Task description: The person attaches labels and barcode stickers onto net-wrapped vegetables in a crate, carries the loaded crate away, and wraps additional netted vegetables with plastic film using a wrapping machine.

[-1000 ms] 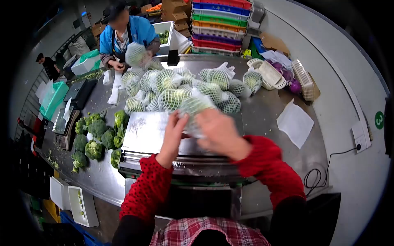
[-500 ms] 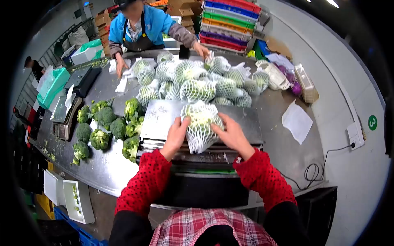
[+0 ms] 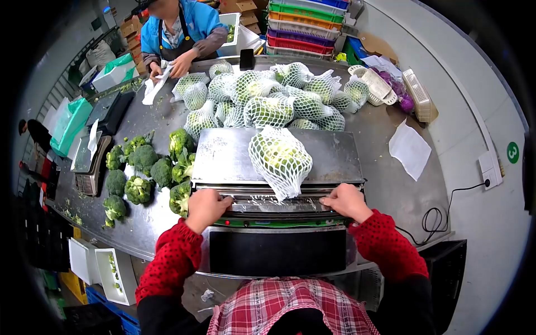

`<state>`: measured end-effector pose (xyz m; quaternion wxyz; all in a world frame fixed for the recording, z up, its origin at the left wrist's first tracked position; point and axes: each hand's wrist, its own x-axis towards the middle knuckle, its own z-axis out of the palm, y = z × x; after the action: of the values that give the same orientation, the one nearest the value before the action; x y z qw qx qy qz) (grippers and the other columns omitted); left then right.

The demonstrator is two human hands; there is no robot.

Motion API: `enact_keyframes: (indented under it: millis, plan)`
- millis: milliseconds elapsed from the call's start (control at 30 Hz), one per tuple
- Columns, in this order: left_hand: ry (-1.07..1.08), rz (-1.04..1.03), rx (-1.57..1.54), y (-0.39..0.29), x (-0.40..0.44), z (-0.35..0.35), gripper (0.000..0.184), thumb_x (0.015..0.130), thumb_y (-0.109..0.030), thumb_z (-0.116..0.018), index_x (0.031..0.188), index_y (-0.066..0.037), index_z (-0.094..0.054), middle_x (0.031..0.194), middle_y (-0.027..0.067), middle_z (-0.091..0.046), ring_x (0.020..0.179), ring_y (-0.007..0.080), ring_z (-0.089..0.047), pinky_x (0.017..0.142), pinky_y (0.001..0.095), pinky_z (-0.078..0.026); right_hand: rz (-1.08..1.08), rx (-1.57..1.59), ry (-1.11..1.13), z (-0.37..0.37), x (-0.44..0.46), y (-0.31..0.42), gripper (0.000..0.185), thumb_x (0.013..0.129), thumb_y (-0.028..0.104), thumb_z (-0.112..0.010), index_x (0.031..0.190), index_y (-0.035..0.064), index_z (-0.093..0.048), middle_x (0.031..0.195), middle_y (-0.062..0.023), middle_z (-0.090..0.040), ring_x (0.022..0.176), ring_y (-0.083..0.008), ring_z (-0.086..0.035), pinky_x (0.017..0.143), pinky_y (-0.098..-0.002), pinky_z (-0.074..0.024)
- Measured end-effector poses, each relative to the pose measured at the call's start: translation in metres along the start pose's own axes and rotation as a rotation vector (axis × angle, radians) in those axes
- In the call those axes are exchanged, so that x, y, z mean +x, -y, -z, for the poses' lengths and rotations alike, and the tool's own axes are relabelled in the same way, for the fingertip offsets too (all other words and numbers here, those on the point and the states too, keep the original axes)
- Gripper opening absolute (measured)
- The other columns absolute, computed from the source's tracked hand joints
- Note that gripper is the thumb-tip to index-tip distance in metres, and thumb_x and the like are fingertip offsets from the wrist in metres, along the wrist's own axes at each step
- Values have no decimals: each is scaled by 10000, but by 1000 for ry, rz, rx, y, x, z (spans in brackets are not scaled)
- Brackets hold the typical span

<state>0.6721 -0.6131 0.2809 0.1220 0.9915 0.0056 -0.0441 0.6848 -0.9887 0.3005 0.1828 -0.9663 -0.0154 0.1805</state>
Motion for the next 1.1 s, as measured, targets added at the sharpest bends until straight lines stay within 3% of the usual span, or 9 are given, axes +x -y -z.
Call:
enact_keyframes:
  millis: [200, 300, 367, 433, 500, 700, 833, 933, 1100]
  plan:
    - [520, 117, -1115, -21, -71, 76, 234, 945, -126, -513, 730, -35, -530, 528, 47, -518, 439, 162, -536, 439, 278, -440, -54, 1028, 426, 46, -84, -9, 296, 969, 219, -474, 732, 50, -529, 625, -60, -598, 471, -109, -519, 455, -229, -409]
    - [210, -108, -1911, -57, -59, 119, 274, 927, -232, -472, 745, -29, -503, 573, 131, -510, 463, 262, -557, 396, 342, -469, 423, 1667, 156, 69, -70, 5, 262, 952, 197, -472, 754, 31, -514, 708, -159, -626, 556, -195, -575, 489, -268, -442]
    - [36, -341, -1761, -89, -13, 143, 326, 968, -282, -434, 800, -18, -525, 856, 236, -645, 798, 337, -652, 756, 439, -557, 719, 2154, 127, 87, -11, 31, 274, 956, 205, -463, 785, 0, -525, 862, -206, -657, 725, -260, -623, 618, -324, -511]
    - [-304, -492, -1589, -105, 69, 129, 276, 985, -165, -437, 894, 58, -572, 1114, 273, -638, 1129, 319, -598, 1068, 399, -403, 385, 2092, -326, 96, 56, 55, 236, 957, 162, -473, 819, -15, -548, 979, -203, -663, 860, -262, -624, 763, -354, -523]
    - [-272, -312, -1150, -64, 165, 59, 230, 973, -169, -534, 853, 9, -617, 924, 59, -646, 878, 119, -562, 847, 283, -448, 613, 1122, -608, 40, 134, 23, 152, 951, 138, -492, 877, 18, -547, 1009, -149, -659, 826, -205, -613, 772, -313, -519]
    - [83, -329, -1171, -68, 132, 25, 240, 979, -10, -429, 1218, -11, -448, 1161, 177, -641, 918, 157, -623, 766, 275, -469, 269, 1369, -61, 12, 142, 26, 86, 961, 54, -504, 915, 4, -556, 896, -69, -640, 846, -115, -598, 809, -266, -479]
    - [-12, -921, -514, -54, 109, 25, 645, 683, 211, -531, 1270, -52, -482, 1306, 162, -572, 1204, 327, -568, 921, 382, -519, 485, 1184, -17, 19, 130, 22, 200, 920, -60, -491, 1083, 20, -574, 1059, -73, -612, 965, -133, -589, 863, -264, -454]
    - [-182, -890, -405, -52, 108, 14, 681, 574, 83, -691, 1220, -71, -540, 1268, 105, -598, 1191, 350, -558, 959, 460, -466, 928, 436, -247, 24, 132, 15, 483, 761, -119, -554, 1202, 75, -544, 1164, -148, -583, 1088, -323, -574, 944, -351, -454]
    - [-250, -791, -552, -49, 100, 8, 528, 604, -93, -836, 1084, -38, -625, 1086, 92, -675, 1015, 251, -640, 878, 369, -493, 888, 492, -189, 38, 113, 31, 505, 740, -62, -633, 1221, 57, -535, 1202, -148, -594, 1142, -320, -572, 981, -358, -434]
